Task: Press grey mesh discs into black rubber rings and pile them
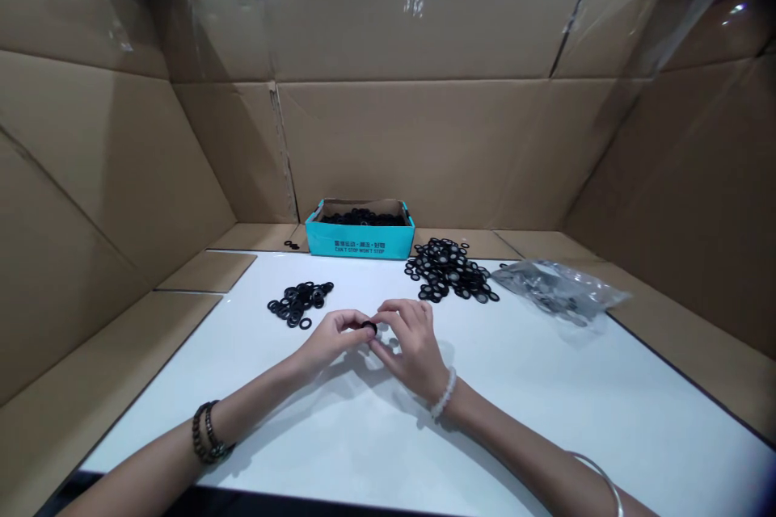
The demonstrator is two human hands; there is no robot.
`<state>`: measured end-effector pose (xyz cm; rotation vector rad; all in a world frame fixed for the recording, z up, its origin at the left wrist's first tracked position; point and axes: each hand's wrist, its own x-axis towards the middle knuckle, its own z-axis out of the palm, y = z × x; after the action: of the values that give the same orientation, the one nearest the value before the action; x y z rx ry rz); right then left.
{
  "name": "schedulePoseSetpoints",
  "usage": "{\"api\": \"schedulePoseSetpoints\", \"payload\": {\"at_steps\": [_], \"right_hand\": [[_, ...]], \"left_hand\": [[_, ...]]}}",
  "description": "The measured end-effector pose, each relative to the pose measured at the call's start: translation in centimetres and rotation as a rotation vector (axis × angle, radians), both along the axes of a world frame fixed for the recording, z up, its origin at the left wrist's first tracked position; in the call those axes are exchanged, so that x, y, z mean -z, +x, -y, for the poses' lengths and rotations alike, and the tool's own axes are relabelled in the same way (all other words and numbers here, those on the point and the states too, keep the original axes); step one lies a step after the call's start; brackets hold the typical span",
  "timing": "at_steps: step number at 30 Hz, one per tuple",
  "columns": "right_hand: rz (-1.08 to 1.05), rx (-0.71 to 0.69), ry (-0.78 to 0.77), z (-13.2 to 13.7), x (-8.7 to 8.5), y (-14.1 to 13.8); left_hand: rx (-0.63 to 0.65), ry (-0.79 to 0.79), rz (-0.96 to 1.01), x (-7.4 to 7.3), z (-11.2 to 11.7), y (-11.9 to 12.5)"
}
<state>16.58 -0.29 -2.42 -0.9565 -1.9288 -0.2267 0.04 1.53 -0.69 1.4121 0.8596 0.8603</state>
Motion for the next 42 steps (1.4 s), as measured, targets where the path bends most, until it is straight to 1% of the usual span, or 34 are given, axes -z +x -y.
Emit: {"api": "schedulePoseSetpoints", "payload": {"at_steps": [4,8,11,14,21,25,29,32,37,40,42], "right_hand": [[-0.004,-0.001,0.000,-0.1,0.1,0.2],[-0.005,-0.002,-0.011,0.2,-0.1,0.1],[0.064,-0.058,-0.025,0.2,-0.5,0.5],[0.144,-0.106,-0.015,0.1,-0.8,1.1],[0.126,-0.065,0.030,-0.4,-0.5,1.2],[0.109,-0.052,0.016,-0.5,-0.2,1.0],[0.173,-0.089,-0.033,-0.4,-0.3,1.1],[0.164,-0.123,0.000,-0.5,-0.2,1.1],[0.128,-0.060,-0.019,-0.6,0.0,1.0],[0.159,-0.079,-0.024,-0.6,-0.1,1.2],[0.177,-0.106,-0.006,-0.7,-0.1,1.3]], "left_hand": [[-0.004,0.023,0.005,-0.3,-0.1,-0.1],[-0.013,0.028,-0.014,-0.3,0.0,-0.1],[-0.031,0.008,-0.038,-0.3,0.0,-0.2],[-0.023,-0.015,-0.003,-0.3,0.0,-0.3],[0.001,-0.071,0.036,0.1,-0.3,-0.3],[0.009,-0.119,0.069,0.3,-0.4,-0.3],[-0.014,-0.146,0.036,0.4,-0.4,-0.3],[-0.007,-0.150,0.028,0.6,-0.4,-0.2],[0.003,-0.116,0.026,0.7,-0.4,-0.3],[-0.010,-0.133,0.005,0.7,-0.4,-0.3],[-0.014,-0.156,-0.003,0.9,-0.4,-0.3]]}}
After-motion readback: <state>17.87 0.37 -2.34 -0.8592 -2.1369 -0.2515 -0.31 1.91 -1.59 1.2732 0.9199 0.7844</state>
